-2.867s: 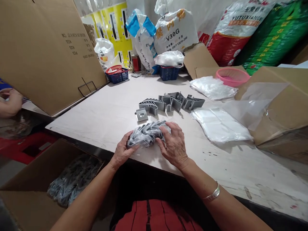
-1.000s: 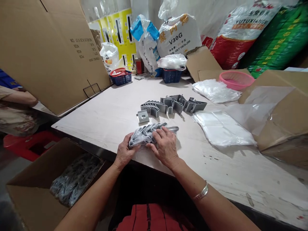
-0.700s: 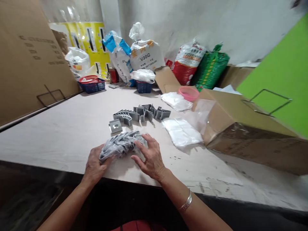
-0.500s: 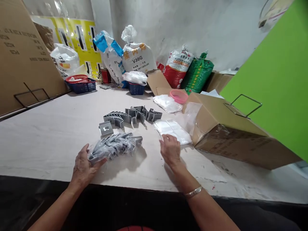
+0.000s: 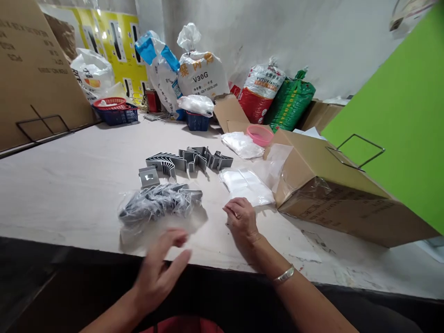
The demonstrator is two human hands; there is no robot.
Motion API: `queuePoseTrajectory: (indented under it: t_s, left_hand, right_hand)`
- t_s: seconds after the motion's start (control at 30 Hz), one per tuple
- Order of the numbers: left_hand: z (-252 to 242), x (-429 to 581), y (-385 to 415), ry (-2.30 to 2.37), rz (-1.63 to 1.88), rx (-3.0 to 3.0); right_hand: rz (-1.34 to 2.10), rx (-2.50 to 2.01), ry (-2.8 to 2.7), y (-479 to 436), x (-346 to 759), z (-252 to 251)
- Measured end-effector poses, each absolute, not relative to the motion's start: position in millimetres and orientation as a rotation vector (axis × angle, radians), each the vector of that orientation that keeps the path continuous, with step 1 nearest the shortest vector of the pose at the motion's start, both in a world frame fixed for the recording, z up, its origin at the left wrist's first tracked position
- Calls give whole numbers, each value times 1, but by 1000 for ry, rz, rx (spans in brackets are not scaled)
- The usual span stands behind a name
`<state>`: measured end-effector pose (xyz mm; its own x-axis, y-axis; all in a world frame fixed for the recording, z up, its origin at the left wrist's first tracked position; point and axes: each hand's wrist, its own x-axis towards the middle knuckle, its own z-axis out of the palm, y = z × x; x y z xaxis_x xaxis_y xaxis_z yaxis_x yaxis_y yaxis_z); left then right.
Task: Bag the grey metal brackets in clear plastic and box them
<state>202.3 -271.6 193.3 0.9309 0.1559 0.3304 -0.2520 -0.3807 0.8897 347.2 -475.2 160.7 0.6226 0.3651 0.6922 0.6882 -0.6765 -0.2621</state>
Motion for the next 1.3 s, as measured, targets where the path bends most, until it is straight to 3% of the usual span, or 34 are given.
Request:
queuePoseTrajectory:
  t_s: [0.1, 0.2, 0.37, 0.57, 0.8, 1.0, 1.3]
  left_hand:
    - [199, 235, -321, 220, -173, 1382]
    - [200, 262, -340, 318, -358, 1079]
    - [197, 265, -329, 474, -262, 1190]
    - [197, 252, -303, 198, -277, 1402]
    - [200, 241, -294, -51, -434, 1305]
    - [200, 234, -294, 24, -410, 1257]
    - [204, 239, -299, 226, -41, 1164]
  right_hand:
    - [-802, -2128, -987, -464, 312, 167]
    - [-701, -2048, -1035, -462, 278, 174]
    - [-473, -1975, -800, -484, 261, 179]
    - [25, -1666, -6, -498, 296, 175]
    - [391, -1332, -48, -481, 307, 181]
    - [431, -1245, -176, -479, 302, 197]
    - [381, -1370, -148, -483, 292, 198]
